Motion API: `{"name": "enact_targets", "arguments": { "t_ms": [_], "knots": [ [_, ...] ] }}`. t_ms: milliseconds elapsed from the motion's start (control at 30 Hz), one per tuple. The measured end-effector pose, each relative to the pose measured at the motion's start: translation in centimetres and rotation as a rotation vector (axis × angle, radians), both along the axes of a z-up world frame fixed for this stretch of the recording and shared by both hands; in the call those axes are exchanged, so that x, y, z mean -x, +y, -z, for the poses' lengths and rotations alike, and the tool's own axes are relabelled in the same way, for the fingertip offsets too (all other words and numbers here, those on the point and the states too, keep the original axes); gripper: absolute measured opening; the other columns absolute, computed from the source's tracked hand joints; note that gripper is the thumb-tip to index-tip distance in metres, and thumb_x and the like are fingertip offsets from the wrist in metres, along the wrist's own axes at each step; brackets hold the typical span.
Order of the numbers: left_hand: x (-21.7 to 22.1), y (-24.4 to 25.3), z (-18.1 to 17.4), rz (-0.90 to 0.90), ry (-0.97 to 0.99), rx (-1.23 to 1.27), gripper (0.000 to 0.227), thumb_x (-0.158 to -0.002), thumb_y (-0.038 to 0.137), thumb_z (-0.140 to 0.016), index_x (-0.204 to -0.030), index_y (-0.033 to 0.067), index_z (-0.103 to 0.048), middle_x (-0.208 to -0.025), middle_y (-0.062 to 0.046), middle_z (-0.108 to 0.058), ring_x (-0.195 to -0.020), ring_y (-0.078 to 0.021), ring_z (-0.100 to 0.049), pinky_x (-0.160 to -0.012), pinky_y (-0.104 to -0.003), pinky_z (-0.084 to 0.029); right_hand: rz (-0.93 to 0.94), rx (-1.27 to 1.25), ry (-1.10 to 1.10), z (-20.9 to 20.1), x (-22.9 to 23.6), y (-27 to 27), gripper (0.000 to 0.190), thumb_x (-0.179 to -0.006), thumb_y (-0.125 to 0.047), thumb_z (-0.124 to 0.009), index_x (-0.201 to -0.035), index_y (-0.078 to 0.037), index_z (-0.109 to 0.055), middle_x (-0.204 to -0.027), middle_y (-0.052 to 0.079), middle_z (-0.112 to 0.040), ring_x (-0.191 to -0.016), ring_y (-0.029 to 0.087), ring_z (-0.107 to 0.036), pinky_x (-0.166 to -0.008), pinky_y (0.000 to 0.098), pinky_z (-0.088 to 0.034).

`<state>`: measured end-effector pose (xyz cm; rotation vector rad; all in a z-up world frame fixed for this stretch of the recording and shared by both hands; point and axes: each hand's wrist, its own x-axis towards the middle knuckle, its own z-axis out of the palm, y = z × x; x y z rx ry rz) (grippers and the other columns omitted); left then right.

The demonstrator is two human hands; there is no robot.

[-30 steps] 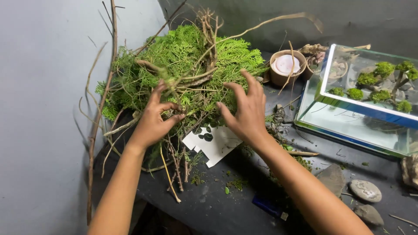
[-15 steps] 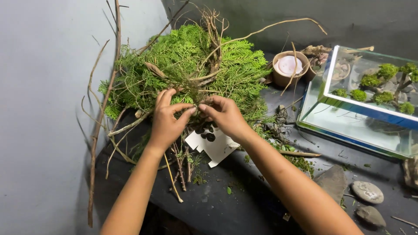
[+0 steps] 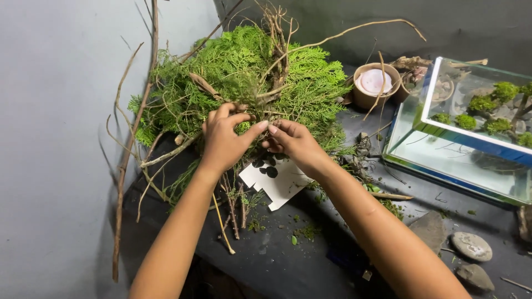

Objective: A person is meticulously assembling and decorating a miniature terrarium by trimming moss and branches and attaching them to rocks.

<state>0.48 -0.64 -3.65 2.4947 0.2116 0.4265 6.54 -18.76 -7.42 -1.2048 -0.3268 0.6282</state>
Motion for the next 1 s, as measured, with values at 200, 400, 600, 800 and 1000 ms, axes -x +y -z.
{"name": "enact_targets", "arguments": {
  "t_ms": [200,400,600,800,1000],
  "knots": [
    [-1.0,-0.1,-0.5,-0.023,0.012,0.130,0.036,-0.086,0.053,-0.077,-0.080,0.0184,-0.070,-0.093,-0.001,-0.058,-0.100,-0.0313,-0.057,-0.101,-0.054,-0.038,0.021,0.020,-0.050,0.1,-0.1,-0.2,0.030,-0.103,-0.012,-0.061,-0.128,0.004,-0.066,-0.099,0.012,-0.072,-0.085,0.014,-0.070,-0.080,0.0289,-0.064],
    [-0.8,0.5,0.2,0.071,-0.064,0.227,0.033,-0.096,0.033,-0.075,-0.074,0.0119,-0.061,-0.067,-0.004,-0.052,-0.067,-0.0259,-0.056,-0.103,-0.052,-0.046,0.024,0.028,-0.102,-1.0,0.1,-1.8,0.036,-0.096,-0.002,-0.066,-0.132,0.004,-0.064,-0.097,0.013,-0.070,-0.085,0.017,-0.072,-0.080,0.0311,-0.066],
    [1.4,0.1,-1.5,-0.056,-0.111,-0.142,0.020,-0.093,0.038,-0.074,-0.099,0.0191,-0.078,-0.100,-0.006,-0.071,-0.102,-0.0306,-0.067,-0.094,-0.052,-0.044,0.050,0.084,-0.171,-3.6,1.3,-4.7,0.037,-0.090,0.003,-0.071,-0.126,0.004,-0.067,-0.091,0.015,-0.070,-0.081,0.021,-0.072,-0.072,0.0323,-0.064],
    [4.3,-6.2,-3.3,0.069,-0.244,0.177,0.026,-0.086,0.030,-0.083,-0.104,0.0133,-0.073,-0.094,-0.009,-0.070,-0.090,-0.0305,-0.071,-0.084,-0.042,-0.053,0.133,0.115,-0.123,-5.0,3.0,-10.1,0.026,-0.088,0.001,-0.074,-0.114,0.006,-0.069,-0.085,0.017,-0.073,-0.077,0.021,-0.073,-0.073,0.0361,-0.065],
    [4.8,-15.7,-3.3,0.376,0.020,0.701,0.021,-0.082,0.019,-0.084,-0.102,0.0132,-0.078,-0.083,-0.007,-0.078,-0.077,-0.0147,-0.073,-0.072,-0.029,-0.061,0.269,0.144,-0.121,-5.4,6.0,-17.6,0.023,-0.089,-0.001,-0.074,-0.110,0.008,-0.069,-0.082,0.017,-0.073,-0.076,0.020,-0.072,-0.074,0.0390,-0.065]
  ]
}}
